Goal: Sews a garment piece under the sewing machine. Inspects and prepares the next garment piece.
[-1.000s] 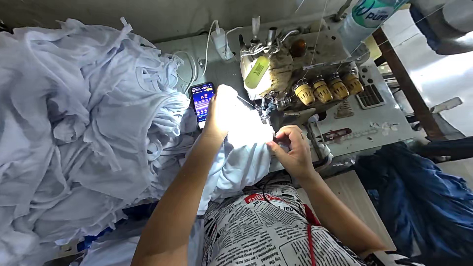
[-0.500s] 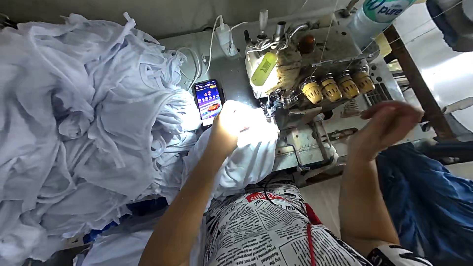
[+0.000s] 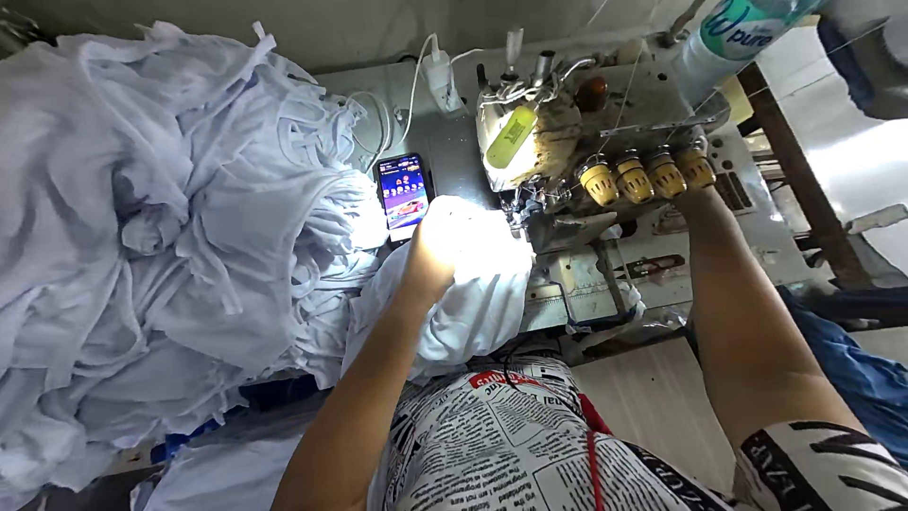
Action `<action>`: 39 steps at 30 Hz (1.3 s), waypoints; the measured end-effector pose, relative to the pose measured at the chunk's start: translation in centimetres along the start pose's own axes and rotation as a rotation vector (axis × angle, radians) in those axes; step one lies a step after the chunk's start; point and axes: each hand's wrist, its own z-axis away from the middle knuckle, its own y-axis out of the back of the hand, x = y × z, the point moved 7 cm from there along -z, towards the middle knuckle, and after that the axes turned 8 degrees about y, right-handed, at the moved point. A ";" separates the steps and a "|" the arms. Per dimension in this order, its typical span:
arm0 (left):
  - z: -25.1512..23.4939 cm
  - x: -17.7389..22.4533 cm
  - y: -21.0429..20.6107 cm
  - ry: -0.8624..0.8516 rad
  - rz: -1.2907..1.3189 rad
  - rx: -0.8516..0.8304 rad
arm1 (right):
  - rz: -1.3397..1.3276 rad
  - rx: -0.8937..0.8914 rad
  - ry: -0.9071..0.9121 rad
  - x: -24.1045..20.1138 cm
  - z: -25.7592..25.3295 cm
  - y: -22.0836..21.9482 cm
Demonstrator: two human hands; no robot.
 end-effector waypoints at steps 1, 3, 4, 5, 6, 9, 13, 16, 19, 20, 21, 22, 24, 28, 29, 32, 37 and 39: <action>-0.1 0.2 -0.1 -0.112 0.017 0.008 | 0.001 -0.052 -0.018 -0.4 -0.3 0.1; -0.4 -0.4 0.2 -0.289 -0.030 -0.051 | -0.020 -0.117 -0.124 -1.7 -0.6 0.4; -0.4 -0.6 0.2 -0.302 -0.048 -0.045 | -0.064 -0.117 -0.199 -2.3 -0.5 0.4; -0.3 -0.4 0.1 -0.287 -0.077 -0.024 | -0.122 -0.093 -0.248 -2.9 -0.3 0.3; 0.1 0.0 0.0 -0.302 -0.143 -0.006 | -0.179 -0.040 -0.271 -3.4 0.0 0.3; 1.4 0.8 -0.7 -0.466 -0.358 0.007 | -0.310 0.316 -0.195 -3.7 3.4 1.1; 2.0 1.1 -1.5 -0.557 -0.424 0.004 | -0.118 0.541 0.226 -8.0 11.1 -1.7; 2.1 1.5 -1.8 -0.530 -0.422 -0.072 | 0.024 0.332 0.488 -13.6 14.0 -6.9; 2.3 1.4 -1.9 -0.533 -0.399 -0.092 | -0.034 0.189 0.576 -17.2 13.0 -10.0; 2.3 1.3 -1.9 -0.533 -0.403 -0.082 | -0.031 0.147 0.599 -18.0 12.5 -10.8; 2.3 1.2 -2.0 -0.538 -0.409 -0.071 | -0.010 0.111 0.620 -18.6 12.0 -11.5; 2.4 1.1 -2.0 -0.547 -0.418 -0.059 | 0.010 0.081 0.637 -18.9 11.6 -12.0; 2.4 1.1 -2.0 -0.551 -0.416 -0.044 | 0.033 0.032 0.645 -19.2 11.1 -12.2; 2.5 1.8 -2.2 -0.594 -0.407 -0.093 | -0.054 0.005 0.608 -18.8 11.9 -11.1; 2.4 1.8 -2.2 -0.590 -0.428 -0.107 | -0.099 -0.002 0.603 -18.8 12.6 -10.7; 2.5 1.7 -2.4 -0.564 -0.511 -0.100 | -0.221 -0.055 0.611 -19.3 15.2 -9.8; 2.7 1.6 -2.6 -0.590 -0.504 -0.098 | -0.162 -0.237 0.581 -16.4 18.2 -6.5; 2.6 1.6 -2.5 -0.597 -0.471 -0.102 | -0.156 -0.344 0.466 -13.9 19.0 -4.8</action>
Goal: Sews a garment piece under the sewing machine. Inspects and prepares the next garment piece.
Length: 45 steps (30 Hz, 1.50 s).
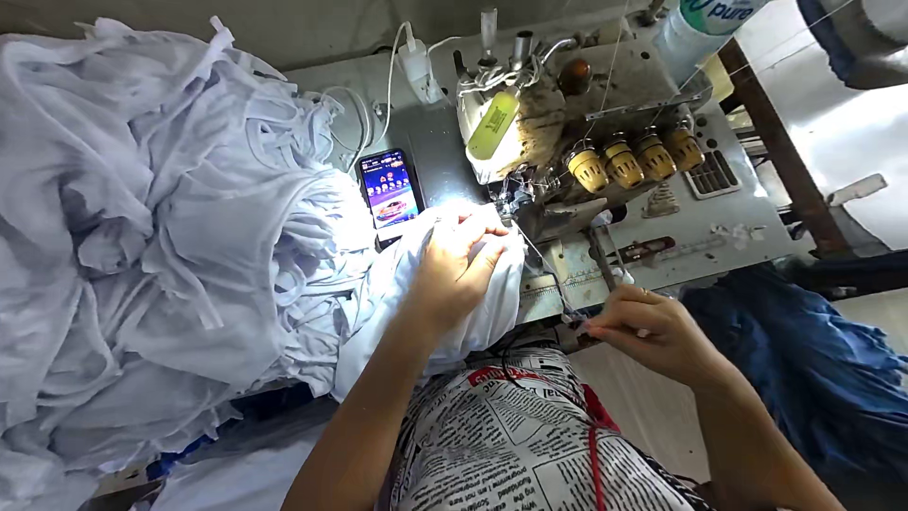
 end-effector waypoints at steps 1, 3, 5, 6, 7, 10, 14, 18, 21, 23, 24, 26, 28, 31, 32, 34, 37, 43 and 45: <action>-0.1 -0.1 0.0 -0.002 0.005 -0.003 | -0.030 -0.033 -0.063 0.5 1.1 0.5; -0.1 -0.1 -0.2 -0.006 -0.023 -0.023 | -0.097 -0.047 -0.133 0.8 2.9 1.7; 0.0 0.2 -0.8 -0.037 -0.071 -0.043 | -0.216 0.012 -0.079 0.1 4.1 4.1; 0.2 0.2 -1.1 -0.041 -0.100 -0.054 | -0.317 0.111 0.005 -0.5 4.6 5.9; 0.3 0.2 -1.3 -0.042 -0.133 -0.056 | -0.434 0.270 0.088 -0.9 5.3 7.8; 0.7 0.4 -1.9 -0.054 -0.212 -0.065 | -0.759 0.703 0.227 -0.6 7.0 12.4; 1.2 0.6 -2.1 -0.095 -0.258 -0.062 | 0.267 0.502 -0.284 1.0 4.2 11.1; 1.5 0.6 -2.2 -0.100 -0.283 -0.067 | 0.306 0.208 -0.293 2.0 -1.5 2.8; 1.5 0.6 -2.3 -0.115 -0.304 -0.061 | 0.170 0.135 -0.311 2.9 -4.5 -1.2; 1.6 0.6 -2.4 -0.121 -0.326 -0.056 | 0.062 0.021 -0.393 3.7 -5.8 -3.0; 1.7 0.6 -2.4 -0.125 -0.335 -0.053 | -0.001 -0.041 -0.423 4.0 -6.2 -4.1; 1.8 0.6 -2.4 -0.134 -0.349 -0.047 | -0.182 -0.037 -0.410 4.0 -6.4 -5.9; 2.0 0.7 -2.5 -0.148 -0.357 -0.042 | -0.427 0.131 -0.378 3.9 -5.9 -7.0; 2.3 0.6 -2.4 -0.170 -0.360 -0.040 | -0.669 0.330 -0.412 3.9 -4.7 -8.0; 2.3 0.6 -2.3 -0.171 -0.356 -0.047 | -0.709 0.363 -0.428 3.9 -4.6 -8.2; 1.8 0.4 -2.1 -0.174 -0.359 -0.069 | -0.720 0.377 -0.444 3.8 -4.8 -8.3; 0.8 -0.1 -1.7 -0.178 -0.354 -0.081 | -0.673 0.382 -0.434 4.0 -5.8 -7.7; 0.8 0.7 -1.7 -0.122 -0.382 0.098 | -0.554 0.368 -0.389 4.1 -6.4 -7.0; 1.1 0.3 -2.4 -0.075 -0.420 0.147 | -0.425 0.346 -0.295 3.9 -6.3 -6.1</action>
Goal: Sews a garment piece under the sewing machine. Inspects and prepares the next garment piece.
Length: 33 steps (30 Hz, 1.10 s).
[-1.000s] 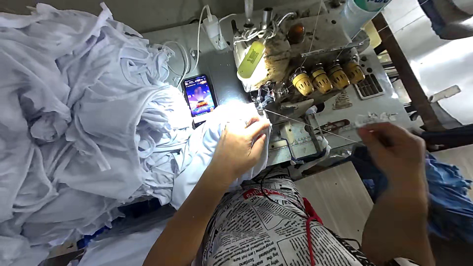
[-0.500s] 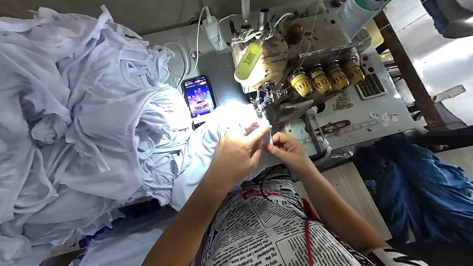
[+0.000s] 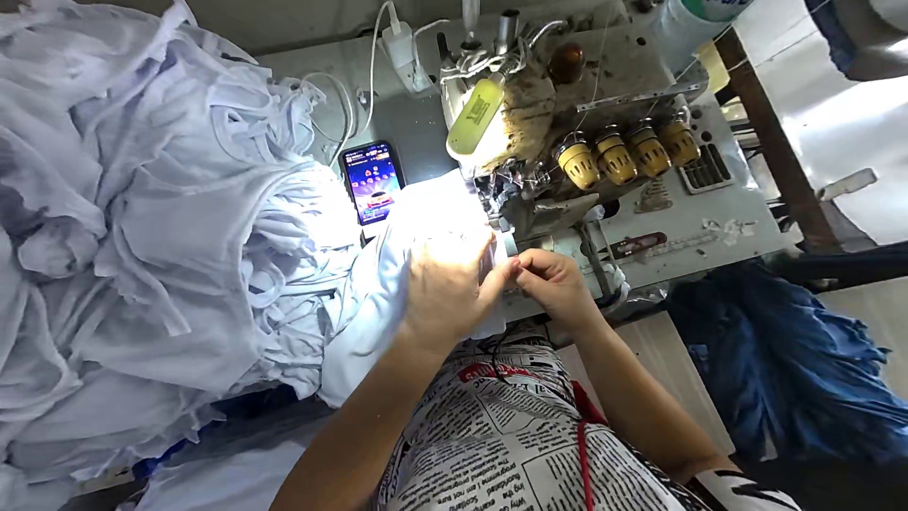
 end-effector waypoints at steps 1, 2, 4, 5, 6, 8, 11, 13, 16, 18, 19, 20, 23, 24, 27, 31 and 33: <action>0.1 0.0 -0.2 0.012 -0.013 0.013 | 0.085 0.001 0.104 -0.6 -0.1 0.7; 0.0 -0.1 -0.2 0.019 -0.018 0.021 | 0.177 0.013 0.217 -1.3 -0.3 1.6; -0.5 -0.6 0.2 0.023 -0.013 0.023 | 0.344 0.083 0.392 -3.0 -0.6 3.7; -1.0 -0.9 0.4 0.025 -0.009 0.022 | 0.409 0.131 0.446 -3.9 -0.8 4.6; -1.5 -1.3 0.5 0.034 -0.001 0.009 | 0.466 0.169 0.481 -4.6 -1.0 5.3; -3.1 -2.2 0.5 0.056 0.021 -0.004 | 0.620 0.166 0.507 -5.6 -1.4 5.6; -5.5 -3.6 0.7 0.128 -0.089 -0.133 | 0.842 0.021 0.480 -6.6 -1.5 4.3; -5.6 -4.6 1.5 0.168 -0.038 -0.189 | 0.846 0.068 0.552 -7.5 -1.0 3.7; -3.8 -5.9 3.7 0.186 0.051 -0.061 | 0.757 0.177 0.689 -8.3 -0.2 3.0; -1.8 -5.4 5.4 0.184 -0.052 0.004 | 0.680 0.168 0.727 -8.4 -0.1 1.8; -0.7 -4.6 6.2 0.186 -0.120 0.016 | 0.642 0.126 0.718 -8.2 -0.1 0.8; 0.5 -3.7 6.8 0.171 -0.160 0.027 | 0.602 0.053 0.692 -7.8 0.0 -0.3; 3.7 -0.5 6.7 0.053 -0.088 0.005 | 0.494 -0.272 0.578 -6.5 0.3 -3.8; 4.3 0.3 6.1 0.012 -0.034 -0.038 | 0.451 -0.371 0.562 -6.1 0.3 -4.4; 4.3 1.0 4.4 -0.053 0.102 -0.119 | 0.426 -0.443 0.548 -5.2 -0.5 -2.8; 2.2 1.2 2.5 -0.034 0.222 -0.123 | 0.536 -0.275 0.484 -4.6 -1.8 2.0; 1.6 1.9 2.2 -0.056 0.243 -0.089 | 0.525 -0.173 0.467 -4.8 -1.7 2.6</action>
